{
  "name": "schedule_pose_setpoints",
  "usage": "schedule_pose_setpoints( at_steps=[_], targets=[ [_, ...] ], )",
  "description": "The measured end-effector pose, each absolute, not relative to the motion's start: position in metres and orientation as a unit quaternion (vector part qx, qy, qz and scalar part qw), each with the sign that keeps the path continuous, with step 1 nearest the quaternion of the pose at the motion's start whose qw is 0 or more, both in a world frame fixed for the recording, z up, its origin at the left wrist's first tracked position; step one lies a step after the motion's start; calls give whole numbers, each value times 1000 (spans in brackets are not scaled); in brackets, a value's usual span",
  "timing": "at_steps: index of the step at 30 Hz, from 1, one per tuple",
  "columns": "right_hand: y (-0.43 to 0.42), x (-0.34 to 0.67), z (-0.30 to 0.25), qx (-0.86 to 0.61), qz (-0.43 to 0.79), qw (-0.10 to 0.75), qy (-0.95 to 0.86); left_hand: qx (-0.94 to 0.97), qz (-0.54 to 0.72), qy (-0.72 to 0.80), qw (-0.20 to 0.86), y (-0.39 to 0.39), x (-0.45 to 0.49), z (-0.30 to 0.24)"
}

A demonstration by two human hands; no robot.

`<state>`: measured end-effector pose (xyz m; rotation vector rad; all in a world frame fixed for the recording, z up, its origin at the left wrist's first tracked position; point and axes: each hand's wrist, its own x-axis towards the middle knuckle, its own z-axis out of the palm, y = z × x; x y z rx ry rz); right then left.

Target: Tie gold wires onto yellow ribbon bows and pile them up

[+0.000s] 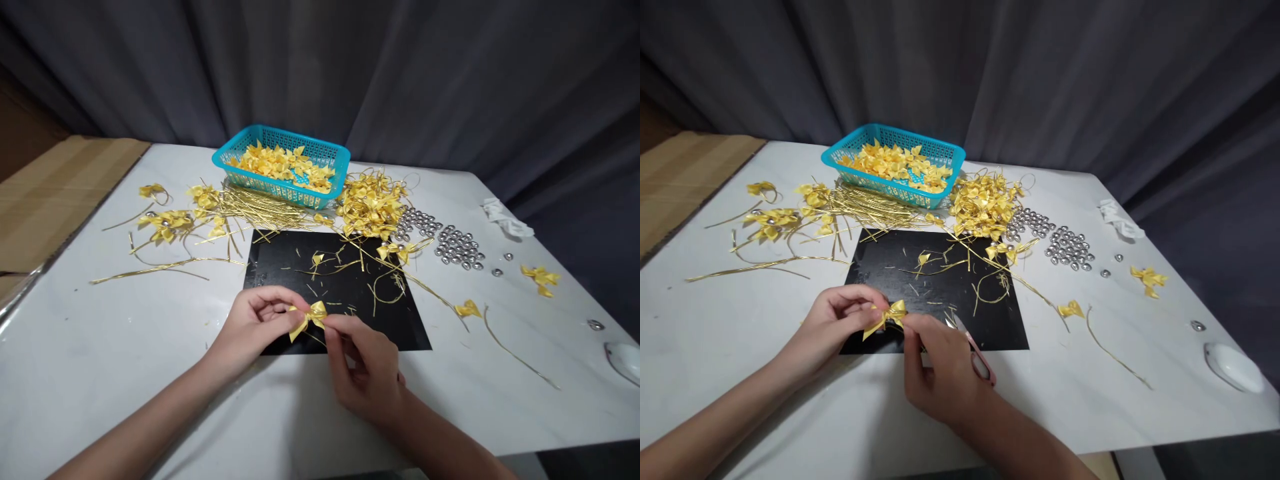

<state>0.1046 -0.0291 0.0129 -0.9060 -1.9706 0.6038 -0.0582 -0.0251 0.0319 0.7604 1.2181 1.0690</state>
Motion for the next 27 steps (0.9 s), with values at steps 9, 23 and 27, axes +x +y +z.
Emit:
schedule_pose_setpoints(
  at_steps=[9,23,27],
  targets=[
    [-28,103,15,-344,228,435,-801,360,457,519,626,-26,-59,34],
    [-31,102,16,-355,232,433,-795,402,421,520,625,-26,-62,31],
    [-33,101,15,-373,240,437,-782,398,447,517,613,-28,-61,31]
  ],
)
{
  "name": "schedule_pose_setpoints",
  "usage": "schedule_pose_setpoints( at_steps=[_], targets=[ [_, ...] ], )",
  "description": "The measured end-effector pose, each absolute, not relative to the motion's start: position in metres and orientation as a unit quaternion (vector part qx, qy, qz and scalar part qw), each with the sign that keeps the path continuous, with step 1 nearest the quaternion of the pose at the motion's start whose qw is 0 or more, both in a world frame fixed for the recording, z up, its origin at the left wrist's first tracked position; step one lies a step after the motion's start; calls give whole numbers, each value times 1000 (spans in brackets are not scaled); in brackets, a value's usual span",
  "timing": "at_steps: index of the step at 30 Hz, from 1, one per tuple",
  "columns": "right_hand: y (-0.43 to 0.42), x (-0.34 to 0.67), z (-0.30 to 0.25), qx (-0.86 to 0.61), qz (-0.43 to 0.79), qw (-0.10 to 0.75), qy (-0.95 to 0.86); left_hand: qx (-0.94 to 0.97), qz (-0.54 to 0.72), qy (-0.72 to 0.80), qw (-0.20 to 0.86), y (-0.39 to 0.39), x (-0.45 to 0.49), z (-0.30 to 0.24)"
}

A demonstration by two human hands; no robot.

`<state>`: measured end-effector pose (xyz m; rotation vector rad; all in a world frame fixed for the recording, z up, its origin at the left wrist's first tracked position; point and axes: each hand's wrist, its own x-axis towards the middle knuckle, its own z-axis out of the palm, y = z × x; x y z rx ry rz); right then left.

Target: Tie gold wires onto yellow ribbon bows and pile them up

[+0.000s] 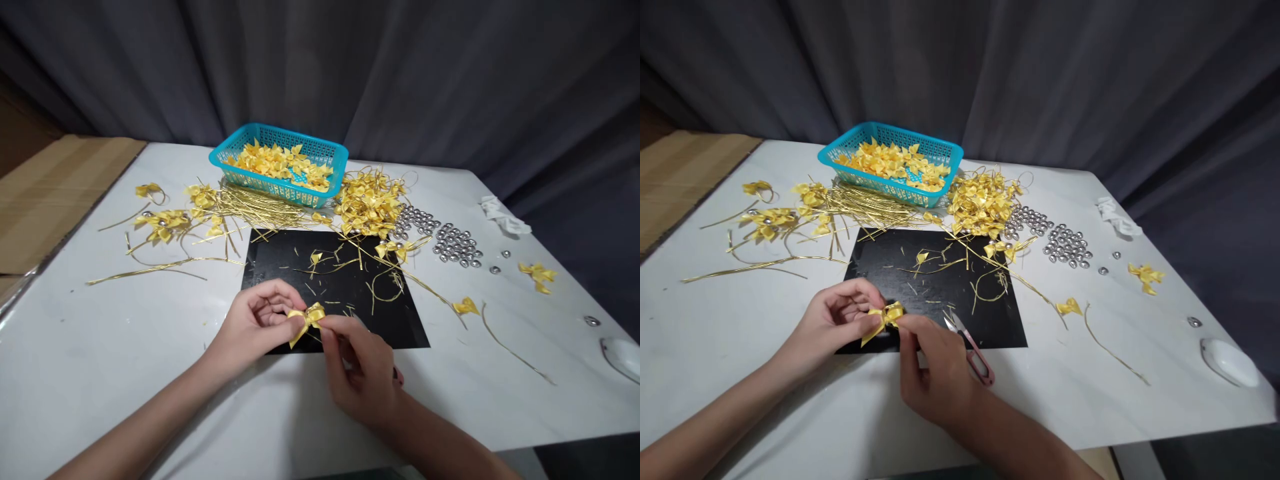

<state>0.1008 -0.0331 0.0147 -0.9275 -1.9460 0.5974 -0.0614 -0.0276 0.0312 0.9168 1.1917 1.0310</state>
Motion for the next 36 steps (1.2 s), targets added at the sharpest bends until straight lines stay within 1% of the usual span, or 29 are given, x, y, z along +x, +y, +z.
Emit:
schedule_pose_setpoints(
  at_steps=[9,16,21,24,28,33,36],
  targets=[
    [-34,99,12,-391,223,425,-785,391,425,518,631,-27,-60,30],
    [-33,96,10,-418,252,411,-770,374,487,508,604,-25,-56,33],
    [-29,96,11,-396,258,450,-757,371,500,502,601,-26,-57,32],
    [-29,96,11,-404,245,457,-753,374,501,500,599,-26,-58,32],
    [-30,96,11,-416,247,443,-755,361,495,488,622,-26,-58,29],
    [-31,96,11,-417,235,457,-750,327,490,457,666,-24,-58,24],
    [-33,94,8,-441,253,453,-732,318,490,450,676,-23,-56,22]
  ],
)
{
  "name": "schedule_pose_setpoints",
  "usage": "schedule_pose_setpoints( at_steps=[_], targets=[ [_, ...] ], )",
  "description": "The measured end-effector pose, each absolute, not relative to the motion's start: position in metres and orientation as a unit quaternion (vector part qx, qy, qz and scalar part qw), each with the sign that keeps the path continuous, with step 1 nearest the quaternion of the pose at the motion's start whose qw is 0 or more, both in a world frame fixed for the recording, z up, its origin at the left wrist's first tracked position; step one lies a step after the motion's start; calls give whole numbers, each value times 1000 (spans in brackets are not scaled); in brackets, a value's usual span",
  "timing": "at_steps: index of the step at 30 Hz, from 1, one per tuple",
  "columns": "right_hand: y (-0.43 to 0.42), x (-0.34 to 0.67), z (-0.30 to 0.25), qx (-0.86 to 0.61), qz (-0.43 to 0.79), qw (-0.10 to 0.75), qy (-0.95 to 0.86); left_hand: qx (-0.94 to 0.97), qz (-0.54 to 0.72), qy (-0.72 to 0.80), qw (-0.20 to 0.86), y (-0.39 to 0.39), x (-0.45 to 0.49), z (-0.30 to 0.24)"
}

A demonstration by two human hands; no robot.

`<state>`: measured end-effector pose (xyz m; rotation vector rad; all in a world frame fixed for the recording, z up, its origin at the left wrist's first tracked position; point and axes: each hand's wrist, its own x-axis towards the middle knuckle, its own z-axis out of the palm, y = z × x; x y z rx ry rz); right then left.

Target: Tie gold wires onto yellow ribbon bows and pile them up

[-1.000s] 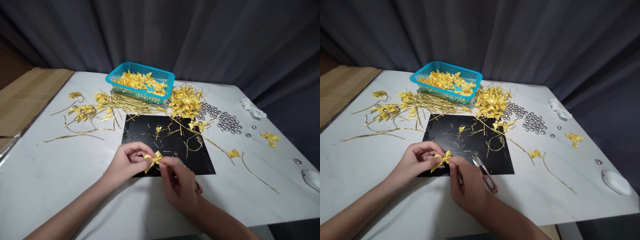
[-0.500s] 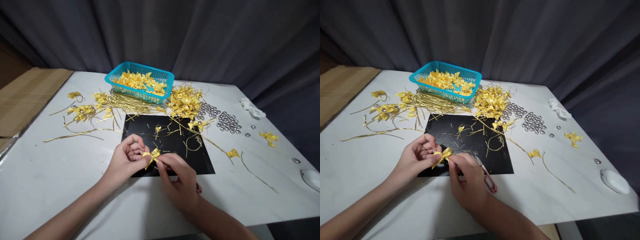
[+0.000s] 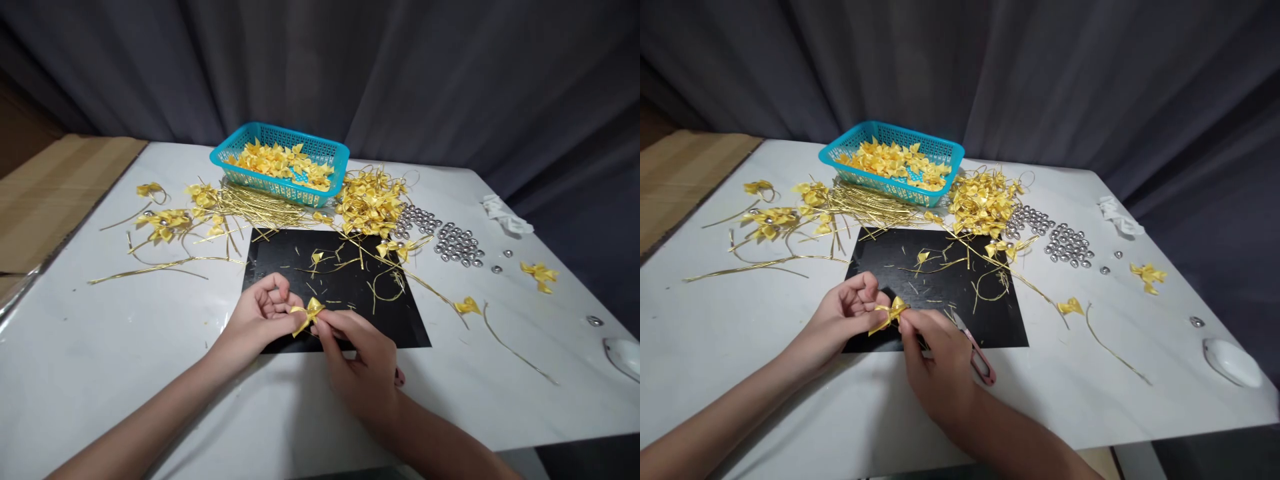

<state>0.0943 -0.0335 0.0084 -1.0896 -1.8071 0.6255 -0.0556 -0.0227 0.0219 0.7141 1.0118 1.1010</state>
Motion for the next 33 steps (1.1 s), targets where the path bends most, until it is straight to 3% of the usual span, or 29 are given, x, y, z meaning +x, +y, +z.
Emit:
schedule_pose_setpoints(
  at_steps=[4,14,21,29,33],
  targets=[
    [-35,95,9,-426,295,452,-726,309,486,460,676,-21,-54,20],
    [-12,98,16,-478,239,393,-748,379,453,508,627,-22,-53,17],
    [-2,97,18,-408,325,362,-773,411,448,508,610,-23,-52,15],
    [-2,93,18,-387,383,455,-705,375,456,496,636,-22,-49,19],
    [1,96,14,-386,411,433,-703,357,469,503,632,-23,-47,19]
  ],
)
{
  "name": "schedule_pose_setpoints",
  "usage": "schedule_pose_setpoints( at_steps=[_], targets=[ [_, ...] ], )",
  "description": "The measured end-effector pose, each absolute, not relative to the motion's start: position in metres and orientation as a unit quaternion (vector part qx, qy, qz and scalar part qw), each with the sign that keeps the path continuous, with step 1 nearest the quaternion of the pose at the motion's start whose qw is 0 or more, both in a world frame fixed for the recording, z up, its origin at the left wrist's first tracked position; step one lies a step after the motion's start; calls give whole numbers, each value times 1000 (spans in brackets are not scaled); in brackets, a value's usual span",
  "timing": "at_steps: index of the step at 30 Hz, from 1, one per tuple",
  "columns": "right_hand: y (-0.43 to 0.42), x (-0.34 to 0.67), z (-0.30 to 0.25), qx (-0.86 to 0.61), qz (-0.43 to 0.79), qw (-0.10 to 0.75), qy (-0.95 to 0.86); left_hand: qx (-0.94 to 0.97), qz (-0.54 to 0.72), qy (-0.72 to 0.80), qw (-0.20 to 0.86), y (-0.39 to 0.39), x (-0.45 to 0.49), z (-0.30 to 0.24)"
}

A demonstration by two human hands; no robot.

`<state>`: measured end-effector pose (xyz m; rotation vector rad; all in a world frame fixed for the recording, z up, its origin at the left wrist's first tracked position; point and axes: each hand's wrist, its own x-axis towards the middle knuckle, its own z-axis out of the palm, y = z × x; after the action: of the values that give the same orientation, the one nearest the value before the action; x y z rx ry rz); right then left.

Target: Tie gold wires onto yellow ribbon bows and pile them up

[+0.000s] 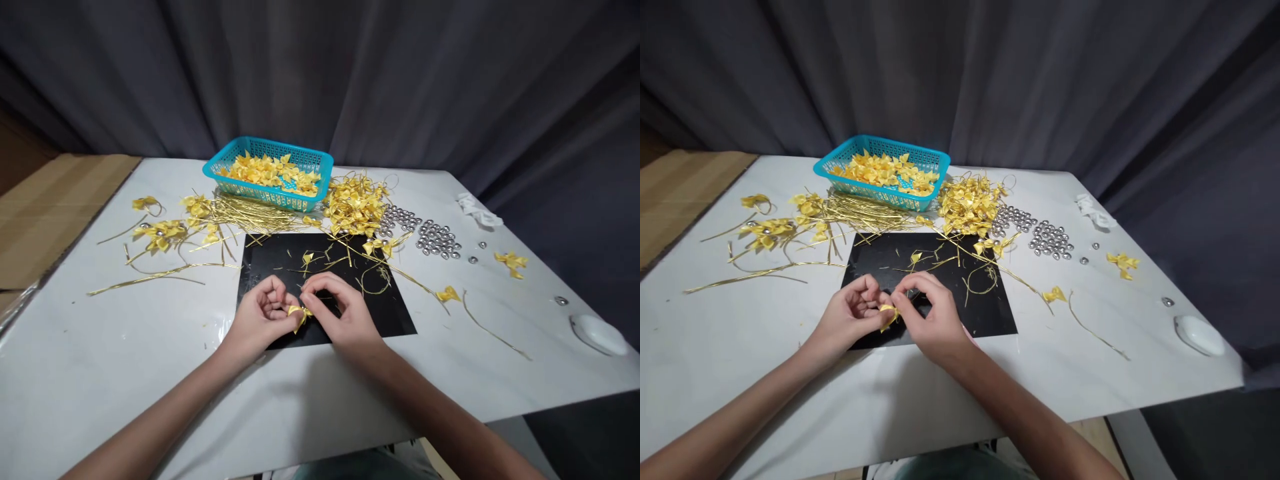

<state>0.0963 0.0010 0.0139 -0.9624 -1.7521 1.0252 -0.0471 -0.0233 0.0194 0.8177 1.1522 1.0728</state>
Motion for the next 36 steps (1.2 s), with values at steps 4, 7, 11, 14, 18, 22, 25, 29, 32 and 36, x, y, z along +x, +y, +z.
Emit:
schedule_pose_setpoints(
  at_steps=[4,7,11,14,18,22,25,29,32,36],
  targets=[
    [0,99,12,-385,415,388,-727,358,469,504,631,-24,-47,19],
    [-1,98,17,-381,439,397,-710,360,481,490,632,-24,-48,19],
    [3,99,32,-377,512,441,-634,358,479,500,627,-24,-48,19],
    [9,105,49,-375,557,473,-571,353,479,511,620,-22,-47,17],
    [14,115,72,-373,586,472,-543,349,485,522,608,-20,-48,15],
    [16,124,90,-387,555,482,-556,347,486,524,607,-19,-50,14],
    [17,131,101,-394,536,499,-556,346,483,528,608,-18,-50,14],
    [20,141,114,-401,516,537,-533,345,481,530,607,-18,-49,15],
    [19,149,124,-401,502,562,-521,347,481,530,606,-18,-49,14],
    [15,155,137,-425,427,581,-547,349,482,530,604,-18,-50,12]
  ],
)
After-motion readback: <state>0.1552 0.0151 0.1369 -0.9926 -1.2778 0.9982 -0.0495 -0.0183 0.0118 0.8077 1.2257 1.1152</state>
